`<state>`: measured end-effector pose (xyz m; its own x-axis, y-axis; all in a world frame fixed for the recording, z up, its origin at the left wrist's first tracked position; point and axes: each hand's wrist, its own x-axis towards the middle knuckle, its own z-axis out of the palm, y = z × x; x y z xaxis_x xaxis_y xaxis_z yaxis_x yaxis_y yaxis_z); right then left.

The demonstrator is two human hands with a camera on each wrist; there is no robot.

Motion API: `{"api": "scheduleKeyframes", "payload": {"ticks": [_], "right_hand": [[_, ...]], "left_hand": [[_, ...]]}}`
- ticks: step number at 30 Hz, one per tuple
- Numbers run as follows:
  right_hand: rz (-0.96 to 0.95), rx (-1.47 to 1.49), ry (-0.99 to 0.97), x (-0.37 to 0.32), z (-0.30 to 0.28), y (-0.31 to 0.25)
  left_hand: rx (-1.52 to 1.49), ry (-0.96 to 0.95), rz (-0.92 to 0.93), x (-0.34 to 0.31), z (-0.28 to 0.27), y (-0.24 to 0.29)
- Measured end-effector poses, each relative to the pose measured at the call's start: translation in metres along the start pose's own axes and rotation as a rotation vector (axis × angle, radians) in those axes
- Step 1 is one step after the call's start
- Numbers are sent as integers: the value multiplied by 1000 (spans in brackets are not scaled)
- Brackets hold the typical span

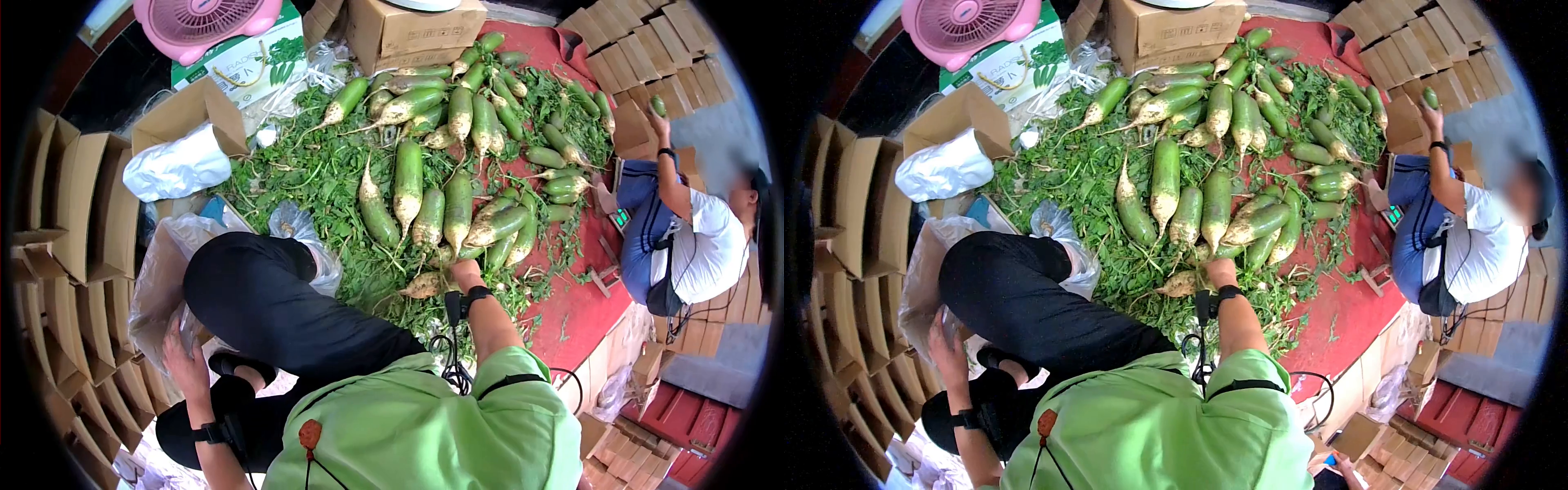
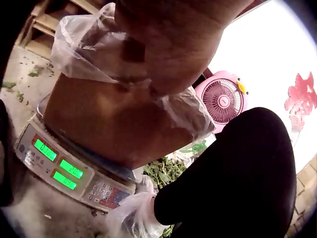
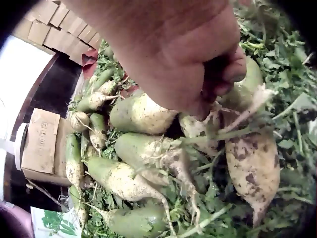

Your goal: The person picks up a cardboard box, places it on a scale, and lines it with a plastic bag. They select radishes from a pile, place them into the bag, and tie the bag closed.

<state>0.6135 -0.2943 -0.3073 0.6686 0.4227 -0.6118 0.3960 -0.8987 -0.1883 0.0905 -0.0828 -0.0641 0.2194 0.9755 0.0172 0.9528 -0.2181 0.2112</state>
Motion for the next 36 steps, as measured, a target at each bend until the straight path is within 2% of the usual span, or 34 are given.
{"api": "scheduleKeyframes", "payload": {"ticks": [2, 3, 4, 6, 7, 9, 10, 12, 13, 15, 16, 18, 20, 22, 23, 24, 26, 28, 30, 32, 34, 35, 36], "right_hand": [[-65, -92, -55, 11, 0, 15], [-105, -329, -131, 18, -5, 15], [-431, -830, -95, 2, -22, 10], [-229, -322, -44, 22, -9, 30], [-230, -327, -42, 24, -14, 31], [-480, -559, 13, 28, -18, 32], [-479, -560, 14, 24, -21, 29], [-353, -33, 54, 17, -26, 21], [-353, -35, 53, 5, -38, 5], [-306, 145, 63, -27, -74, -36], [-371, 157, 75, -27, -79, -40], [-352, 351, 47, -31, -90, -53], [-466, 279, 164, -20, -103, -59], [-211, 649, -1, -46, -145, -100], [-309, 750, 18, -36, -147, -104], [-323, 857, 31, -37, -150, -114], [-176, 769, 27, -44, -145, -137], [-252, 403, 6, -70, -126, -159], [-445, 40, -75, -55, -72, -144], [-487, -170, -174, -74, -47, -140], [-362, -4, -673, -107, -61, -140], [-355, 0, -677, -106, -45, -125], [-584, -4, -657, -99, -21, -102]], "left_hand": [[31, -9, -31, 0, 1, -1], [58, -21, -54, -1, 1, -1], [57, -19, -60, 0, 1, 0], [116, 2, -39, 1, -1, 5], [112, 1, -43, 1, 0, 5], [128, -4, -26, 1, 0, 1], [126, -5, -26, 1, 0, 1], [101, -5, -12, 1, 0, 0], [101, -6, -14, 1, 1, -2], [66, -1, -7, -1, 5, -8], [65, -6, -5, -1, 7, -10], [67, 45, 27, -1, 9, -13], [80, 22, 8, -1, 8, -13], [92, -4, -6, -1, 7, -11], [89, 7, -1, 0, 7, -10], [83, 23, 5, 3, 7, -8], [83, 0, -22, 5, 4, -1], [87, -24, -51, 5, 1, 1], [73, -41, -58, 4, 2, 0], [69, -9, -27, 2, 6, -4], [70, 46, 46, 1, 8, -7], [71, 39, 51, 2, 9, -6], [59, 18, 24, 2, 8, -6]]}}
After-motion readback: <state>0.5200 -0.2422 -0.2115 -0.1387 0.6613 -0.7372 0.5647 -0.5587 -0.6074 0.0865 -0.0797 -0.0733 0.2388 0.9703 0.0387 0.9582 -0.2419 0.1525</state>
